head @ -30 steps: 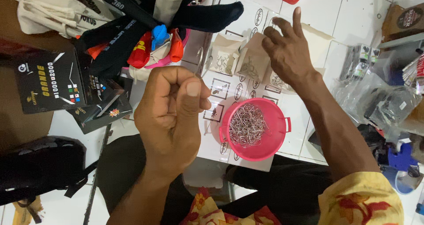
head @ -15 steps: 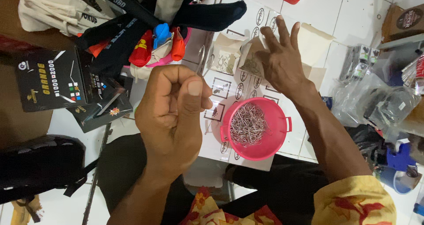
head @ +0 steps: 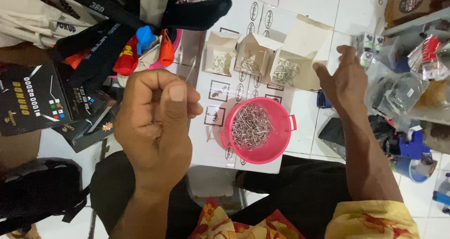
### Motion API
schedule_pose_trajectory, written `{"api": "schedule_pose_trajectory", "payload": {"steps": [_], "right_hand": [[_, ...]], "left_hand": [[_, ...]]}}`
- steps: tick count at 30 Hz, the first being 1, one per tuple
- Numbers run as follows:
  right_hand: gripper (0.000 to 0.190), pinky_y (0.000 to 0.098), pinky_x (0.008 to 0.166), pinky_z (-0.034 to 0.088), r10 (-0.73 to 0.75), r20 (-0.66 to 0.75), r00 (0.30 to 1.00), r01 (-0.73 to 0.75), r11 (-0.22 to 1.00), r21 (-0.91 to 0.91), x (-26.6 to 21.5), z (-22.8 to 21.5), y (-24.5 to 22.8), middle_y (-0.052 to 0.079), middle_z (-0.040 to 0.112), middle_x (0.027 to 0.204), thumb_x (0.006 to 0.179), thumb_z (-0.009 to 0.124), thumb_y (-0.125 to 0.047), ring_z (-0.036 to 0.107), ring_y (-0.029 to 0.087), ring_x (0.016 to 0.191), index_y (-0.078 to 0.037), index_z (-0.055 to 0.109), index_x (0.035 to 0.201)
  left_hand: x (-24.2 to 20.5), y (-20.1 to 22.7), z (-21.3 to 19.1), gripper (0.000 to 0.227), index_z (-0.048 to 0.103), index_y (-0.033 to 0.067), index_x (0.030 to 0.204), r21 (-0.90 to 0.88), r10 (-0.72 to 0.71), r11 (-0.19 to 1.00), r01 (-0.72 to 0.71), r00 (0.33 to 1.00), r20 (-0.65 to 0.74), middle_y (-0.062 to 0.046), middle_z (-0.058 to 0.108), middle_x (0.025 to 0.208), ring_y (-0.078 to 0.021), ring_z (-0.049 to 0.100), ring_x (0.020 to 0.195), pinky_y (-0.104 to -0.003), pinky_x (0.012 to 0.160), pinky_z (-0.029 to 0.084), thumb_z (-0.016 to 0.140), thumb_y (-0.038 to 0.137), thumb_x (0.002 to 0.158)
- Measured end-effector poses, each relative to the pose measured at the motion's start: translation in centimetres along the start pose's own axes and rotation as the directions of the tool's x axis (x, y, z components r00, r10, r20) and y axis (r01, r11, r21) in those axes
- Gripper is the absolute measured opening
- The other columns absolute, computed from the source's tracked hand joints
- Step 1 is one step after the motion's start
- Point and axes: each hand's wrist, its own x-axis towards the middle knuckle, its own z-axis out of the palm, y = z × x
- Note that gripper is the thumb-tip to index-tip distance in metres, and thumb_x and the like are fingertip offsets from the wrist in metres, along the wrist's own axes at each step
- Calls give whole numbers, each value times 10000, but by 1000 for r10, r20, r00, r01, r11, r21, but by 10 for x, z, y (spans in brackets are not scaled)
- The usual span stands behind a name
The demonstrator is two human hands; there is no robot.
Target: The person sits on the floor and assembles keychains by hand. They pick metal rings from a pink bowl, link them together, and place the finished keychains into small cardboard boxes.
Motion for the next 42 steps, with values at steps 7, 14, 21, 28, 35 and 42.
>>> {"api": "schedule_pose_trajectory", "payload": {"steps": [7,14,21,28,35,42], "right_hand": [[479,476,772,480,202,136,970,-236,921,310,5,32,35,103,721,824,848,719,-134,685,325,807,-33,556,1287],[382,483,720,480,242,160,957,-282,907,312,7,26,30,92,723,899,903,706,-149,656,298,880,-12,595,1242],[373,542,788,452,-222,-214,951,268,938,218,-2,15,-12,220,665,1107,1053,645,-241,600,412,1007,54,598,1277],[786,767,1099,261,-592,-47,804,584,803,-120,17,21,-90,239,646,1267,852,852,-435,546,473,1219,-2,585,1451],[520,746,1137,253,-634,-1,773,632,771,-76,46,68,-86,175,742,1219,893,583,116,651,469,1197,-30,676,1383],[833,796,1080,233,-582,148,800,589,808,-4,42,28,-117,240,542,1426,831,803,-325,404,558,1368,-81,478,1558]], "left_hand": [[-1,-4,5,327,523,14,1039,55,74,996,-72,997,-32,-117,643,833,-169,625,641,-246,631,535,492,339,1065],[-2,1,2,324,498,-16,1041,132,150,981,-145,988,-33,-138,609,838,-214,624,616,-271,619,510,464,299,1108],[0,2,2,349,517,13,994,95,133,988,-126,989,-71,-120,608,814,-178,604,622,-256,607,490,474,351,1069],[-2,6,-4,284,534,49,1013,22,72,997,-71,997,-35,-68,653,844,-135,642,663,-228,637,520,480,325,1057],[0,5,-11,316,538,53,1009,-67,27,997,-29,999,-28,-68,637,858,-135,634,669,-232,628,546,483,363,1031],[2,6,-15,293,545,28,984,-79,71,994,-75,996,-46,-72,612,854,-138,611,676,-237,630,544,480,308,1042]]}}
